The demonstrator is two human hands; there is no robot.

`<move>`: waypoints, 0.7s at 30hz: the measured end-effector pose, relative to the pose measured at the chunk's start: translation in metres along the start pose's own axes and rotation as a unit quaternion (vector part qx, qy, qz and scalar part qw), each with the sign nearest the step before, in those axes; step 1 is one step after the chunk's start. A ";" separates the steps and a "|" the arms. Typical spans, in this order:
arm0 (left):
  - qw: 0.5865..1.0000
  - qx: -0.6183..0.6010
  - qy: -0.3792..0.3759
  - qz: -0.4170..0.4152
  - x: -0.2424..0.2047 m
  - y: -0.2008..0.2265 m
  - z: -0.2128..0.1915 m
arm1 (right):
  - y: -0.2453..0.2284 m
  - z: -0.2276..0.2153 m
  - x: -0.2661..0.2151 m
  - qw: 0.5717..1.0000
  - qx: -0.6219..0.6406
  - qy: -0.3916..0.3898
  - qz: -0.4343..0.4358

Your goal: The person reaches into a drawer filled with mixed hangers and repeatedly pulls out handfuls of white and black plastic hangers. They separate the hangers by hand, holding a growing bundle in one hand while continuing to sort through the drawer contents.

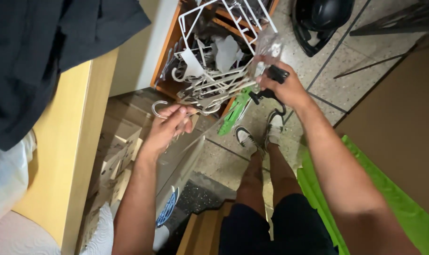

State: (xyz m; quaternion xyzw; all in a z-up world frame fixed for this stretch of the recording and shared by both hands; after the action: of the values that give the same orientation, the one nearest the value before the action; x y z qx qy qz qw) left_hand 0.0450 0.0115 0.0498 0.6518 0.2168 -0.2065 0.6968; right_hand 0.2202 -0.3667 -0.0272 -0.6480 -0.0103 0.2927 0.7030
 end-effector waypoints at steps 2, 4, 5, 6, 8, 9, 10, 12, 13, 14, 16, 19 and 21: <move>1.000 -0.009 0.005 -0.006 0.002 -0.005 -0.003 | -0.025 0.013 -0.003 0.994 -0.055 -0.034 0.085; 1.000 -0.015 0.013 -0.002 0.003 -0.006 -0.011 | -0.031 0.019 -0.013 0.992 -0.037 -0.056 0.103; 1.000 -0.019 0.020 0.005 0.005 -0.006 -0.016 | -0.035 0.023 -0.017 0.990 -0.020 -0.075 0.118; 1.000 -0.021 0.023 0.005 0.004 -0.006 -0.018 | -0.030 0.032 -0.019 0.990 -0.022 -0.078 0.118; 0.999 -0.021 0.038 0.007 0.002 -0.007 -0.021 | -0.013 0.038 -0.028 0.975 -0.079 -0.009 0.209; 0.999 -0.021 0.040 0.008 0.001 -0.005 -0.019 | -0.019 0.042 -0.033 0.975 -0.081 -0.011 0.208; 0.998 -0.032 0.052 0.008 0.001 -0.004 -0.019 | -0.025 0.045 -0.039 0.974 -0.068 -0.010 0.218; 0.997 -0.043 0.063 0.008 0.001 -0.006 -0.015 | -0.016 0.056 -0.051 0.972 -0.056 -0.009 0.227; 0.995 -0.056 0.077 0.007 0.001 -0.010 -0.015 | -0.002 0.065 -0.055 0.974 -0.030 -0.002 0.223; 0.993 -0.070 0.092 0.006 0.002 -0.014 -0.015 | 0.013 0.073 -0.058 0.976 -0.003 0.005 0.218; 0.991 -0.091 0.102 0.003 0.004 -0.024 -0.015 | 0.038 0.080 -0.061 0.979 0.016 0.005 0.204; 0.985 -0.122 0.118 -0.001 0.003 -0.032 -0.007 | 0.060 0.093 -0.064 0.984 0.038 0.001 0.172; 0.983 -0.132 0.124 -0.002 0.005 -0.041 -0.002 | 0.081 0.102 -0.064 0.988 0.038 -0.003 0.152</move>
State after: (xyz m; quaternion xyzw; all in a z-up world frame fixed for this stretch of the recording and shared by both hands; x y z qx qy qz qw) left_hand 0.0256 0.0110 0.0135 0.5740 0.3285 -0.0951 0.7440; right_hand 0.0945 -0.3026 -0.0617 -0.6138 0.0979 0.3981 0.6746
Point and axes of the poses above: each hand's wrist, its own x-axis towards the middle knuckle, its own z-axis out of the palm, y = z × x, the point moved 5 cm from there along x, towards the middle knuckle, and after that the axes turned 7 degrees about x, right-handed, at the moved point
